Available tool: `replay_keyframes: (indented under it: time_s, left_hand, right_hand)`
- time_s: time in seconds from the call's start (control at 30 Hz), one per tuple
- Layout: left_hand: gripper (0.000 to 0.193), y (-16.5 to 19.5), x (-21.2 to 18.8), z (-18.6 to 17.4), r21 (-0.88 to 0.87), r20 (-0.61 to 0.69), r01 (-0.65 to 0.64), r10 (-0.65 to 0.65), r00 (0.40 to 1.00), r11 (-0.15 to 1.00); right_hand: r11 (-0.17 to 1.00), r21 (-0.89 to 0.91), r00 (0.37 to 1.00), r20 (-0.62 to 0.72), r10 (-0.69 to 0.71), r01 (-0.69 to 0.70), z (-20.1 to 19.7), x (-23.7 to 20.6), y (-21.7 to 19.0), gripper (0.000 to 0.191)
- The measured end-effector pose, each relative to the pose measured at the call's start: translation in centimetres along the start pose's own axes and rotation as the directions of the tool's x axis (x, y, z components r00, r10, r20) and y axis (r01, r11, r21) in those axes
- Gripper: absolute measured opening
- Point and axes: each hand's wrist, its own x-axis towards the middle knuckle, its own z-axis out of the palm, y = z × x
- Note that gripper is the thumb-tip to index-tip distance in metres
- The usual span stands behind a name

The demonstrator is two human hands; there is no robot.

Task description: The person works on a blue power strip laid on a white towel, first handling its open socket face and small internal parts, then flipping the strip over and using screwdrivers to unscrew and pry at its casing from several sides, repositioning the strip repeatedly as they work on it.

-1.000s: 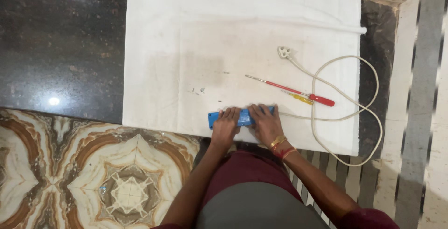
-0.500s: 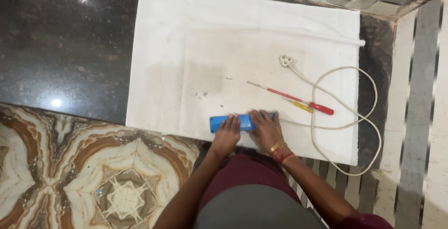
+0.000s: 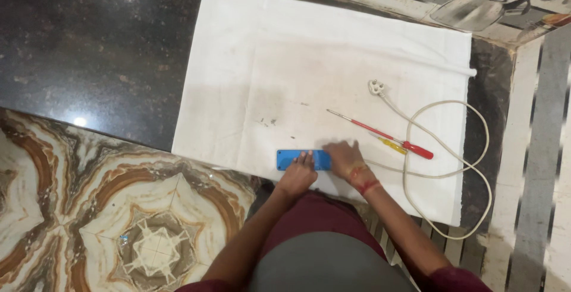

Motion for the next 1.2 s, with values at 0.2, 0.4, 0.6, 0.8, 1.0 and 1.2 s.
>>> replay_keyframes:
  time_s: [0.2, 0.4, 0.6, 0.8, 1.0, 1.2]
  left_hand:
    - [0.022, -0.7, 0.1, -0.6, 0.01, -0.015, -0.011, 0.011, 1.0, 1.0]
    - [0.021, -1.1, 0.1, -1.0, -0.096, -0.063, 0.045, -0.051, 0.997, 0.994]
    - [0.019, -0.9, -0.1, -1.1, -0.157, -0.033, 0.077, -0.083, 0.996, 0.985]
    - [0.025, -0.7, -0.6, -1.1, -0.364, -0.122, 0.082, -0.135, 0.983, 0.928]
    - [0.023, -0.6, -1.1, -0.8, -0.358, -0.168, 0.04, -0.107, 0.98, 0.933]
    - [0.029, -0.5, -1.1, -1.5, -0.36, -0.118, 0.073, -0.123, 0.985, 0.93]
  right_hand:
    - [0.916, 0.338, 0.936, -0.338, -0.097, 0.217, -4.0, 4.6, -3.3, 0.013]
    - [0.872, 0.289, 0.867, -0.43, -0.251, 0.396, -7.1, 8.1, -7.5, 0.013]
    - [0.833, 0.282, 0.847, -0.4, -0.349, 0.476, -8.0, 9.9, -10.9, 0.013]
    - [0.809, 0.279, 0.834, -0.375, -0.404, 0.517, -8.3, 11.2, -12.9, 0.009]
    - [0.852, 0.122, 0.824, -0.357, -0.441, 0.509, -8.5, 11.8, -14.0, 0.003]
    - [0.896, 0.256, 0.912, -0.294, -0.285, 0.363, -9.2, 11.7, -13.6, 0.004]
